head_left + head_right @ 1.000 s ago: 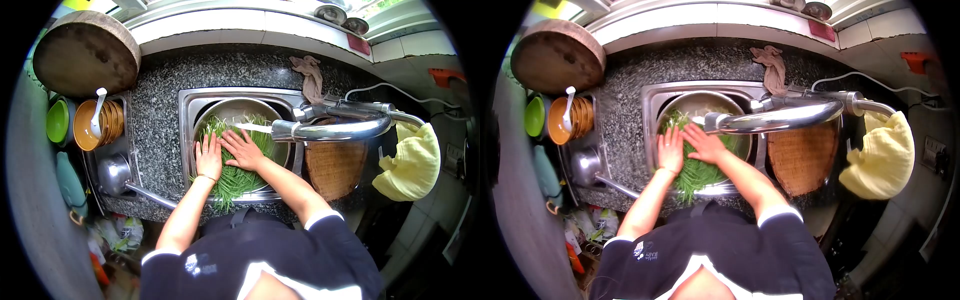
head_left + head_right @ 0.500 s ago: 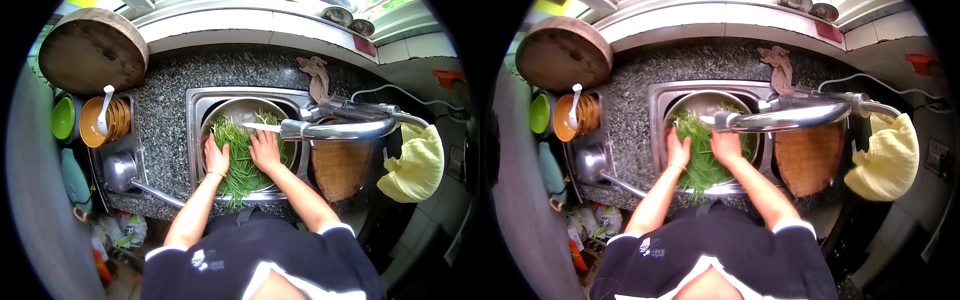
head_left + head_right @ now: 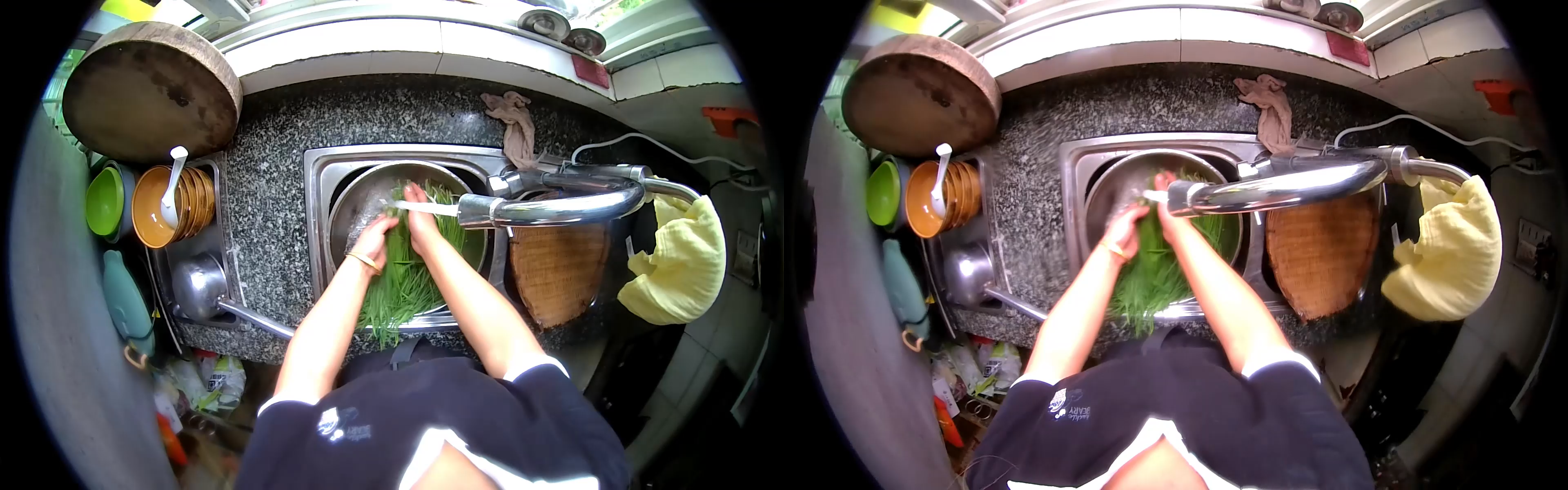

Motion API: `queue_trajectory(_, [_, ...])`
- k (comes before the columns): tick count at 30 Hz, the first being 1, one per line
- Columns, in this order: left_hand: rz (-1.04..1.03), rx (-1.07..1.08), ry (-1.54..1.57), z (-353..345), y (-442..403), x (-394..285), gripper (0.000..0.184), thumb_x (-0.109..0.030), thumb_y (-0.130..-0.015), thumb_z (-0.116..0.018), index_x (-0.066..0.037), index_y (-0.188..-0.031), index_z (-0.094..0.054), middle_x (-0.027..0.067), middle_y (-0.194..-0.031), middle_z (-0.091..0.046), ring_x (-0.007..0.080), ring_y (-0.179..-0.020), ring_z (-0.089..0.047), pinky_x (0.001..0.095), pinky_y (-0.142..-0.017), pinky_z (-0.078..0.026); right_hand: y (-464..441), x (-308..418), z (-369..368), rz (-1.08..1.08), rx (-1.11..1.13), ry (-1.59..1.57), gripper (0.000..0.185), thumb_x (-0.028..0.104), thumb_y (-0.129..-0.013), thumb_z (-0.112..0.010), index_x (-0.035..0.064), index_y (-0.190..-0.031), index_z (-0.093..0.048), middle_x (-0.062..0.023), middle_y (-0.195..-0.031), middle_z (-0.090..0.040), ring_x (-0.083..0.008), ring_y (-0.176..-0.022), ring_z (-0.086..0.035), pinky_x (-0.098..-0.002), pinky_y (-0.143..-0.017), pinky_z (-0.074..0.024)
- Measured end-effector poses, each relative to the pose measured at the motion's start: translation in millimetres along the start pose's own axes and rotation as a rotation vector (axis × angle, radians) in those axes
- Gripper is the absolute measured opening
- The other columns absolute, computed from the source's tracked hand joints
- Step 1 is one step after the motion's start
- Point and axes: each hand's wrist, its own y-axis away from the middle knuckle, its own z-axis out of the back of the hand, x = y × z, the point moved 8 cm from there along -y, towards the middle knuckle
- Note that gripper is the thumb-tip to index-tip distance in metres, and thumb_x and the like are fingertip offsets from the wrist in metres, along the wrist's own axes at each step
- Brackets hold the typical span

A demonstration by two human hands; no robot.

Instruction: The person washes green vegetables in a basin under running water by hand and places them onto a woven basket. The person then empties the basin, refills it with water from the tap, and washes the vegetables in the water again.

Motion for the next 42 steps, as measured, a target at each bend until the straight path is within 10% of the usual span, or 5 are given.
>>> queue_trajectory(10, [-0.576, -0.201, -0.903, -39, -19, 5, 0.054, -0.036, -0.096, -0.039, -0.002, -0.137, -0.030, 0.0201, -0.134, -0.041, 0.0291, -0.121, -0.044, 0.0362, -0.101, -0.034, 59, 25, -42, -0.290, 0.033, -0.375, 0.060, 0.042, -0.095, -0.035, 0.0001, -0.138, -0.029, -0.0181, -0.143, -0.028, -0.0302, -0.131, -0.028, -0.0391, -0.109, -0.0217])
queue_trajectory(15, [-0.457, 0.060, 0.011, 1, -69, 37, 0.057, -0.040, -0.096, -0.033, -0.006, -0.142, -0.023, 0.0170, -0.145, -0.027, 0.0302, -0.137, -0.017, 0.0382, -0.112, -0.012, 47, 27, -31, -0.117, 0.229, -0.566, 0.063, 0.046, -0.096, -0.030, 0.0024, -0.141, -0.024, -0.0166, -0.146, -0.023, -0.0263, -0.136, -0.021, -0.0373, -0.111, -0.0166])
queue_trajectory(30, [-0.223, -0.219, -1.154, -27, 4, -16, 0.068, -0.057, -0.094, -0.018, -0.014, -0.146, -0.010, 0.0115, -0.152, 0.006, 0.0284, -0.138, 0.011, 0.0423, -0.112, 0.002, 41, 16, -47, -0.181, 0.565, -0.445, 0.085, 0.067, -0.086, -0.032, 0.0106, -0.145, -0.010, -0.0128, -0.150, -0.016, -0.0276, -0.138, -0.014, -0.0496, -0.109, -0.0148])
queue_trajectory(33, [-0.136, -0.008, -0.193, -9, 14, -47, 0.066, -0.057, -0.093, -0.028, -0.017, -0.145, -0.017, 0.0161, -0.149, -0.019, 0.0335, -0.138, -0.013, 0.0509, -0.109, -0.012, 33, 28, -11, -0.128, 0.286, -0.138, 0.074, 0.054, -0.088, -0.046, 0.0108, -0.143, -0.022, -0.0136, -0.146, -0.027, -0.0272, -0.136, -0.020, -0.0493, -0.107, -0.0185])
queue_trajectory(42, [-0.366, -0.471, -0.700, 77, -29, -25, 0.030, -0.017, -0.086, -0.059, 0.003, -0.108, -0.059, 0.0107, -0.102, -0.063, 0.0173, -0.087, -0.058, 0.0292, -0.079, -0.045, 32, 12, 10, -0.184, 0.090, 0.207, 0.034, 0.020, -0.089, -0.052, 0.0073, -0.120, -0.049, -0.0072, -0.107, -0.056, -0.0167, -0.086, -0.052, -0.0304, -0.068, -0.0496])
